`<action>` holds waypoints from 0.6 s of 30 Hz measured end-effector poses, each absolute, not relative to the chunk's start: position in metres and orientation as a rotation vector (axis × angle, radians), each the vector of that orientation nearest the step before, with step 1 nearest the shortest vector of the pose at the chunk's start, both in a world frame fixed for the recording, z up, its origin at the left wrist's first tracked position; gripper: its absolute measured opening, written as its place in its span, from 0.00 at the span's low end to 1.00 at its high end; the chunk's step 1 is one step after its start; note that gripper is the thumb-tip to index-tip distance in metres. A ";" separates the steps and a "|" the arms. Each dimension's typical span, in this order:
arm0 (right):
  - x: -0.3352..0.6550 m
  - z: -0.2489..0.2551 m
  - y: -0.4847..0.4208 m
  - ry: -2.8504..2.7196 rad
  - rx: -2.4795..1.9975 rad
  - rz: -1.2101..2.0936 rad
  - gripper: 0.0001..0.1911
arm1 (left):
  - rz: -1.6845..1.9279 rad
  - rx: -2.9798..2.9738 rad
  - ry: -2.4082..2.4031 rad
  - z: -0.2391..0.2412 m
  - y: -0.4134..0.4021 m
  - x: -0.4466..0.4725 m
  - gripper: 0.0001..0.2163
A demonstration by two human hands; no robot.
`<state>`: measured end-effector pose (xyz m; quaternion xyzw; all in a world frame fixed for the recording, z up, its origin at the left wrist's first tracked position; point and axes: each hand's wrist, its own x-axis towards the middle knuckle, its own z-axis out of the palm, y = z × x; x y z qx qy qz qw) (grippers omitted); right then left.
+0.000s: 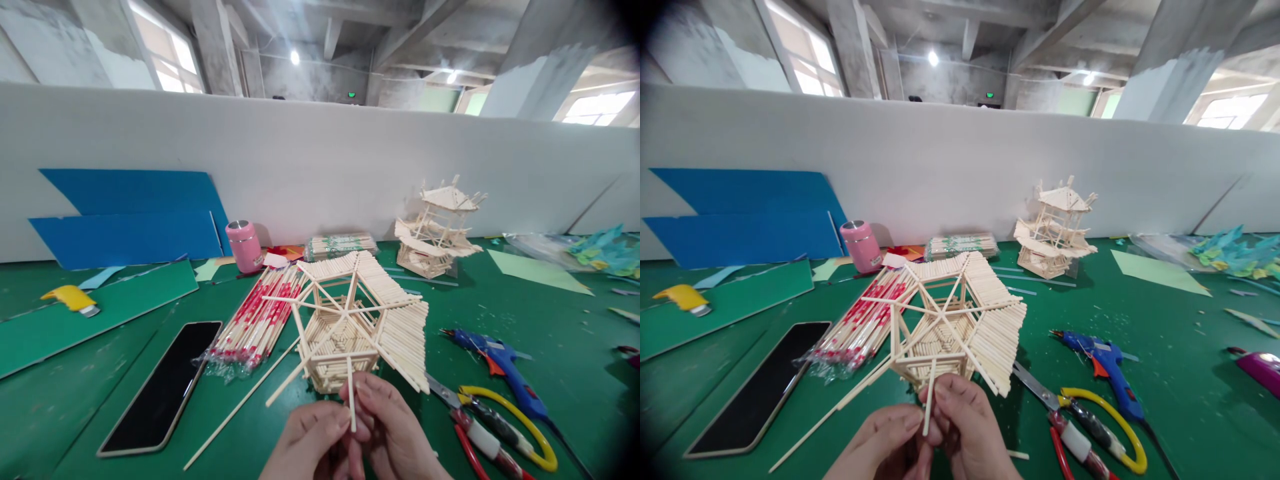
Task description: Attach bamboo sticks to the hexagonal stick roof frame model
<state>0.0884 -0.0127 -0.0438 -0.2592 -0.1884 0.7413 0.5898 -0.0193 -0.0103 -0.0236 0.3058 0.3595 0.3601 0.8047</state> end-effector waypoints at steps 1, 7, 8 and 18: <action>0.088 -0.044 -0.013 -0.442 -0.608 1.723 0.12 | 0.783 0.654 0.773 -0.022 -0.011 -0.019 0.14; 0.089 -0.042 -0.012 -0.439 -0.632 1.717 0.13 | 0.789 0.667 0.767 -0.019 -0.011 -0.018 0.14; 0.089 -0.041 -0.012 -0.439 -0.635 1.719 0.13 | 0.787 0.666 0.767 -0.020 -0.010 -0.018 0.14; 0.090 -0.041 -0.012 -0.424 -0.640 1.733 0.13 | 0.735 0.668 0.717 -0.031 -0.007 -0.022 0.15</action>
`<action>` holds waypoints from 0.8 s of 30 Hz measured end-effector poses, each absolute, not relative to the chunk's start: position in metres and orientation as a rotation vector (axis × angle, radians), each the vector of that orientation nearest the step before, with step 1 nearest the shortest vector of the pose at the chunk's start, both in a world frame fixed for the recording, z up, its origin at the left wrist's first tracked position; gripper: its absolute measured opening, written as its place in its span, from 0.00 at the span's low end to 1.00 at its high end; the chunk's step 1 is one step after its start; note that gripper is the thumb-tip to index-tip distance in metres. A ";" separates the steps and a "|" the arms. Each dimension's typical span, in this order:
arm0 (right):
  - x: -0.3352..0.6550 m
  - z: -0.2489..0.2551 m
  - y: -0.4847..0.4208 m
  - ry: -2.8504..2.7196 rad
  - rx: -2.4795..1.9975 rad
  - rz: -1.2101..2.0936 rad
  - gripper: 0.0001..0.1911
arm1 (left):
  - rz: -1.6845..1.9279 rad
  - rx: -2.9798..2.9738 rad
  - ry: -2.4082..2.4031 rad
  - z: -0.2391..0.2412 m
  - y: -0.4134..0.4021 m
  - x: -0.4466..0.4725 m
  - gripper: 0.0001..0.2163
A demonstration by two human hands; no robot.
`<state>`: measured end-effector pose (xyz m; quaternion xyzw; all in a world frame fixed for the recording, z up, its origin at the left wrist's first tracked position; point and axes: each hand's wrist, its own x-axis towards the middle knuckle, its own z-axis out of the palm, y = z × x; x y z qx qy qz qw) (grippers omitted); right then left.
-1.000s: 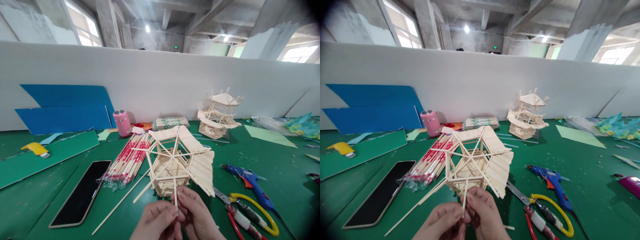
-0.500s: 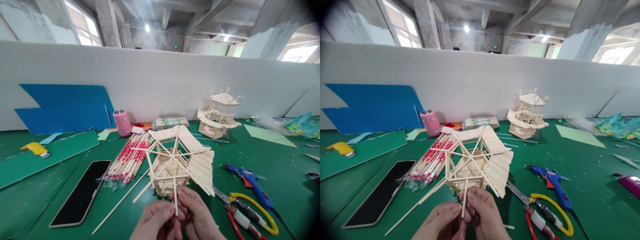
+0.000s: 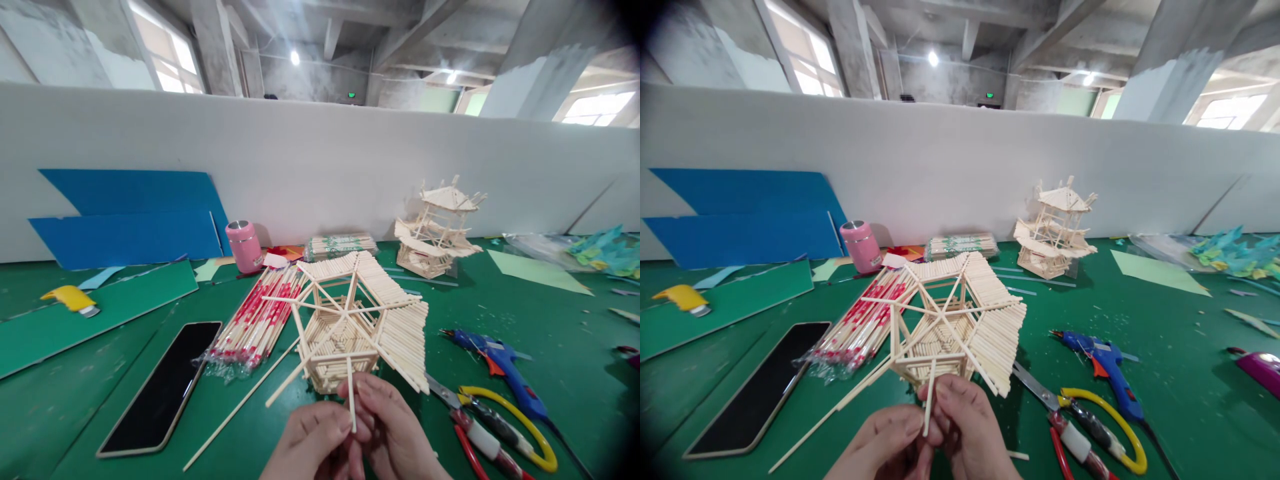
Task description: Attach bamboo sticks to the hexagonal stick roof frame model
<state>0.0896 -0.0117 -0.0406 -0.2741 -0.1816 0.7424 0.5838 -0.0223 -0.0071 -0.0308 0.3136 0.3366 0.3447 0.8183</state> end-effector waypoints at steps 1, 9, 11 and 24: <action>0.090 -0.041 -0.012 -0.426 -0.639 1.734 0.13 | 0.733 0.667 0.718 -0.031 -0.007 -0.022 0.15; 0.090 -0.047 -0.011 -0.458 -0.615 1.762 0.14 | 0.710 0.657 0.739 -0.030 -0.006 -0.021 0.15; 0.090 -0.047 -0.011 -0.457 -0.611 1.763 0.14 | 0.700 0.676 0.750 -0.031 -0.007 -0.022 0.15; 0.088 -0.052 -0.011 -0.452 -0.559 1.767 0.11 | 0.720 0.677 0.749 -0.030 -0.008 -0.022 0.15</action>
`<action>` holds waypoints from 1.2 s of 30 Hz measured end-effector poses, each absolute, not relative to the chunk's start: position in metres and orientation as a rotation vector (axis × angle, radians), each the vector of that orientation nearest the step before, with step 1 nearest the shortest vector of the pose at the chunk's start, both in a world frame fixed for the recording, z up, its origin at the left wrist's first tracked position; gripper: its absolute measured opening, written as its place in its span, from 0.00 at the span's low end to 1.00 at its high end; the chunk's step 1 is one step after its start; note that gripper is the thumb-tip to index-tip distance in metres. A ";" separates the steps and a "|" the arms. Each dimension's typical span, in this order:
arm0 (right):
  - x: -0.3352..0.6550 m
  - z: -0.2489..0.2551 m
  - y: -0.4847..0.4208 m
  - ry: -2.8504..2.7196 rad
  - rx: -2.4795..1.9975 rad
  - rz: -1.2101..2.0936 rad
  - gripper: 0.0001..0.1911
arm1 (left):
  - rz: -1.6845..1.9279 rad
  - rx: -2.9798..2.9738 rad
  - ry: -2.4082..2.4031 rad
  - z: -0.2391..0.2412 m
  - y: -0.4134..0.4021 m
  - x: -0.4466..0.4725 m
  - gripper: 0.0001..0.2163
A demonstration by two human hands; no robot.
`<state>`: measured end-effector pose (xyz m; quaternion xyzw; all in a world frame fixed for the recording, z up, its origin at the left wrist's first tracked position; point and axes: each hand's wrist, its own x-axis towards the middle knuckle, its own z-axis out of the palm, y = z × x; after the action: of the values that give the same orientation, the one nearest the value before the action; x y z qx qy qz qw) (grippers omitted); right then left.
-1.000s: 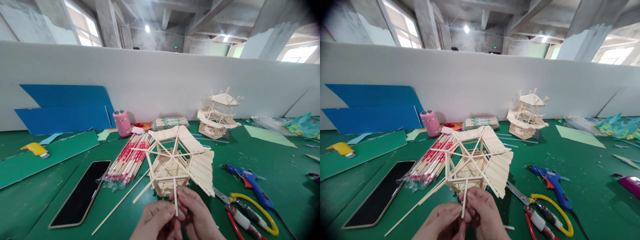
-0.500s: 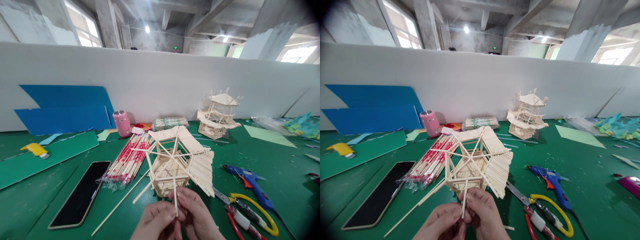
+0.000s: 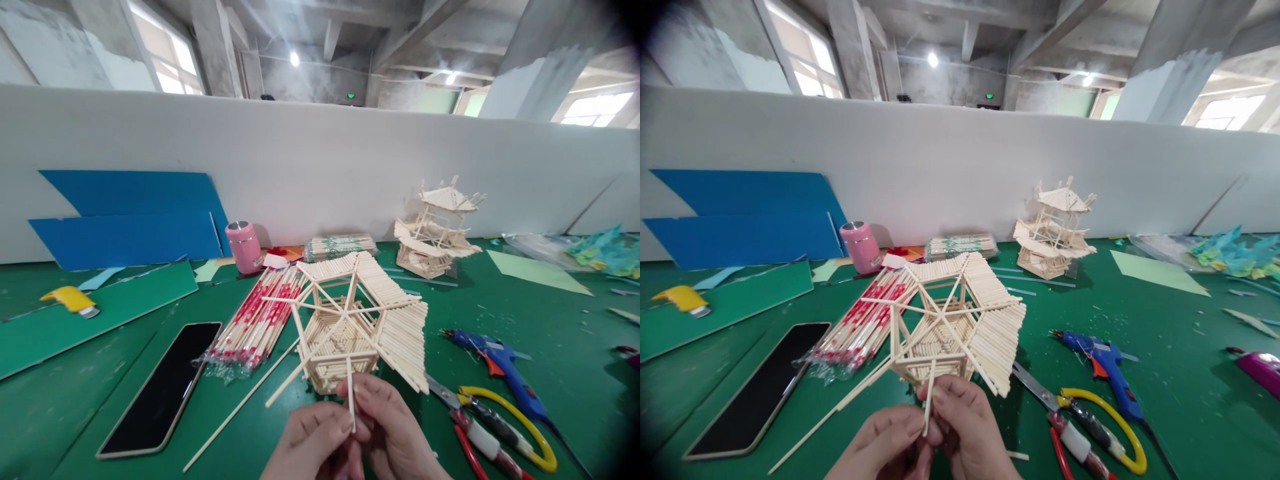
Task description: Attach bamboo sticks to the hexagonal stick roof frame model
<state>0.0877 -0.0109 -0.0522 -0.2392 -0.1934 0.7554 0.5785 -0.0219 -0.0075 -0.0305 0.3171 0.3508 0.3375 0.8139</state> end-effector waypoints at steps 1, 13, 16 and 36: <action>0.088 -0.054 -0.011 -0.459 -0.556 1.767 0.12 | 0.731 0.675 0.745 -0.031 -0.008 -0.022 0.15; 0.087 -0.054 -0.010 -0.480 -0.534 1.764 0.12 | 0.758 0.655 0.751 -0.032 -0.008 -0.020 0.15; 0.087 -0.053 -0.010 -0.485 -0.534 1.768 0.12 | 0.763 0.665 0.749 -0.029 -0.008 -0.020 0.14; 0.088 -0.046 -0.010 -0.474 -0.686 1.740 0.16 | 0.701 0.718 0.764 -0.031 -0.008 -0.022 0.16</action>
<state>0.0880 -0.0102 -0.0455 -0.2921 -0.2020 0.7412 0.5697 -0.0224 -0.0080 -0.0313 0.3358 0.3571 0.3278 0.8076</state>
